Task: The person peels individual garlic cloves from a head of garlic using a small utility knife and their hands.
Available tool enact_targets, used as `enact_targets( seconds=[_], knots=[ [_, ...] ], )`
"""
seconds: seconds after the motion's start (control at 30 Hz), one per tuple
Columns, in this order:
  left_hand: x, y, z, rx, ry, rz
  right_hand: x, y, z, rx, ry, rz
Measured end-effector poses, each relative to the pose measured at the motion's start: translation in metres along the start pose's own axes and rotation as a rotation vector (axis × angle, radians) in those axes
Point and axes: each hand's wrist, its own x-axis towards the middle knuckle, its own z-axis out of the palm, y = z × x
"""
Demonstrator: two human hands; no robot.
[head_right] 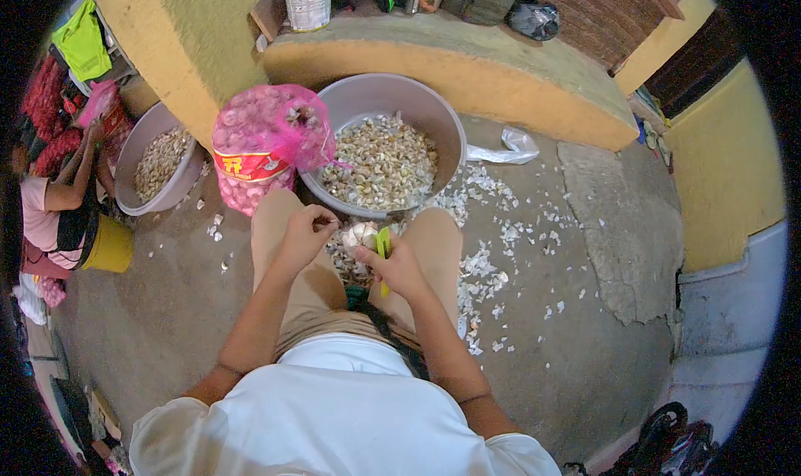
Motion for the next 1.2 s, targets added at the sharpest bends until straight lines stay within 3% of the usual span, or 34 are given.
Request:
enact_targets(
  seconds=[0.07,0.17,0.37,0.47,0.67,0.97,1.07,1.2],
  knots=[
    [-0.005,-0.003,0.003,-0.226,-0.086,-0.071,0.003,0.006,-0.007,-0.002,0.023,0.009],
    [-0.014,0.017,0.002,-0.445,-0.094,0.059,0.005,0.006,-0.008,0.023,0.02,0.013],
    [-0.017,0.045,-0.004,-0.073,-0.141,0.372,0.005,0.002,-0.004,0.12,0.026,0.007],
    [-0.021,0.052,-0.002,-0.088,-0.091,0.275,0.006,0.003,-0.001,0.214,0.045,0.01],
    [-0.024,0.054,-0.001,-0.069,-0.096,0.327,0.002,-0.004,-0.003,0.34,0.058,0.089],
    [-0.029,0.062,-0.011,0.273,-0.043,0.612,0.003,-0.004,-0.005,0.175,0.118,0.074],
    [-0.035,0.058,0.0,0.356,-0.063,0.395,0.001,-0.012,-0.001,0.037,0.149,0.057],
    [-0.037,0.057,0.014,0.391,-0.039,0.289,0.002,-0.014,0.004,-0.032,0.142,0.001]
  ],
)
